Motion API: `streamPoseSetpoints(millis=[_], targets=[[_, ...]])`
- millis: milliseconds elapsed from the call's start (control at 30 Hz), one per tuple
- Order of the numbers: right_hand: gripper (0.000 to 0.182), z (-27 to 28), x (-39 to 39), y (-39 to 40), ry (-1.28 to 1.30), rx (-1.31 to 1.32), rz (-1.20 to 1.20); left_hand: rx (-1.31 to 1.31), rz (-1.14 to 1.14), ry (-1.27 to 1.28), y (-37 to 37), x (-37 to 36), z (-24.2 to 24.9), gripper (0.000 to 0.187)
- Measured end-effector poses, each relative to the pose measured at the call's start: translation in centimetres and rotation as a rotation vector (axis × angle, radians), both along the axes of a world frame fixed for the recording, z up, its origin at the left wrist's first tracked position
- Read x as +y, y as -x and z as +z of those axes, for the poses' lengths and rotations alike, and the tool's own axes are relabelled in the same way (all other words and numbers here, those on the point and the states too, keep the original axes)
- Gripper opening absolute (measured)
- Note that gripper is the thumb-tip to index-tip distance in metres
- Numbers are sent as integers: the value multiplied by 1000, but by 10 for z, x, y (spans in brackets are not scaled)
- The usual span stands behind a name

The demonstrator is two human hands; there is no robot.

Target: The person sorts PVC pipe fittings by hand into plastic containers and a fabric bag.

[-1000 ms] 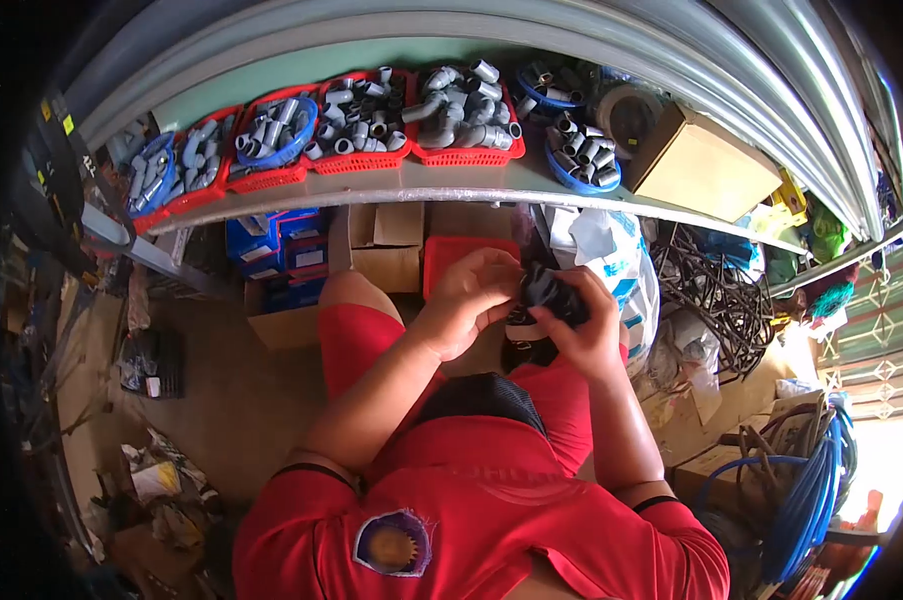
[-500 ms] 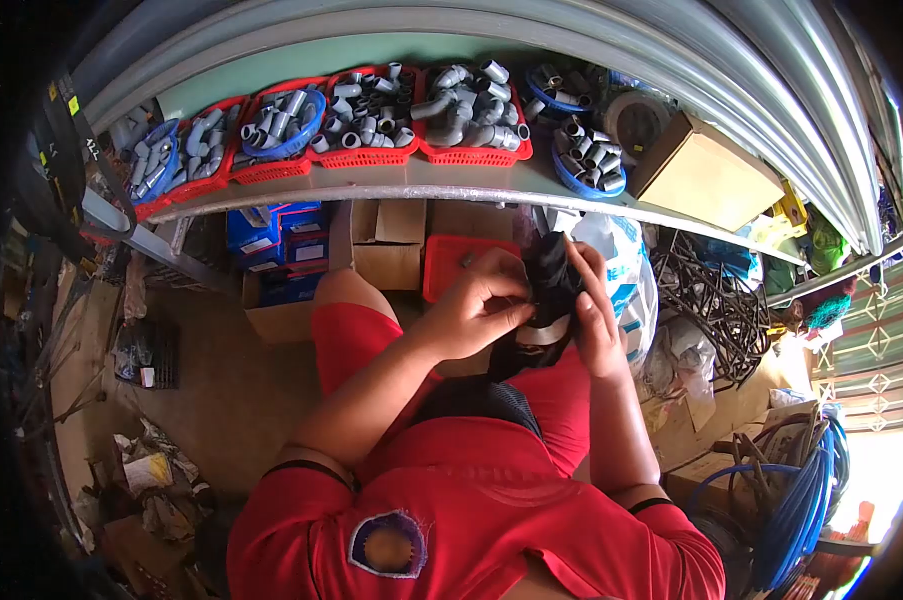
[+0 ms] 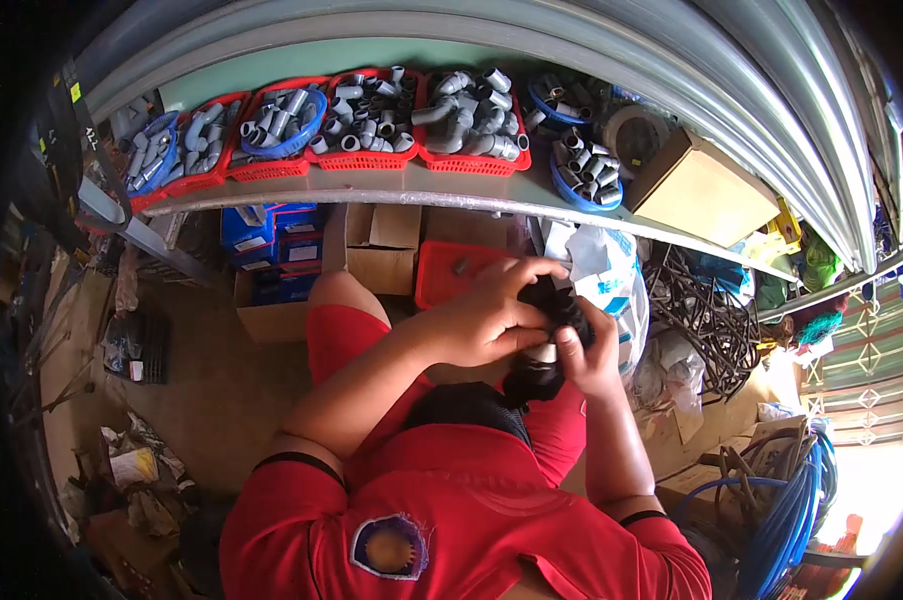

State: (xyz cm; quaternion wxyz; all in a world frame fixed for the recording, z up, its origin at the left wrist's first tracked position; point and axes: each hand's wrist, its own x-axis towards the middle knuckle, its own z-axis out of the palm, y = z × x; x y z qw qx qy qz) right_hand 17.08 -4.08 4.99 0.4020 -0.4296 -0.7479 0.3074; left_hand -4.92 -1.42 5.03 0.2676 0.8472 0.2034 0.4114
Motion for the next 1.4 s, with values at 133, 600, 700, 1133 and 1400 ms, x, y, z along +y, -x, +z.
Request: streamPoseSetpoints(millis=[133,600,700,1133,1400], targets=[[40,-24,-5,-1,-18,245,-204,-84,-52,64,-11,-5,-1,18],[62,15,4,3,-94,-145,78,-33,201,25,-19,-9,-19,26],[49,-5,-1,-6,-125,-51,-123,80,204,-82,-26,-7,-12,36],[51,-25,11,-18,125,548,-93,-148,326,2,-32,-11,-14,13],[47,-42,-4,-32,58,194,-180,-88,196,-49,-35,-5,-21,39]])
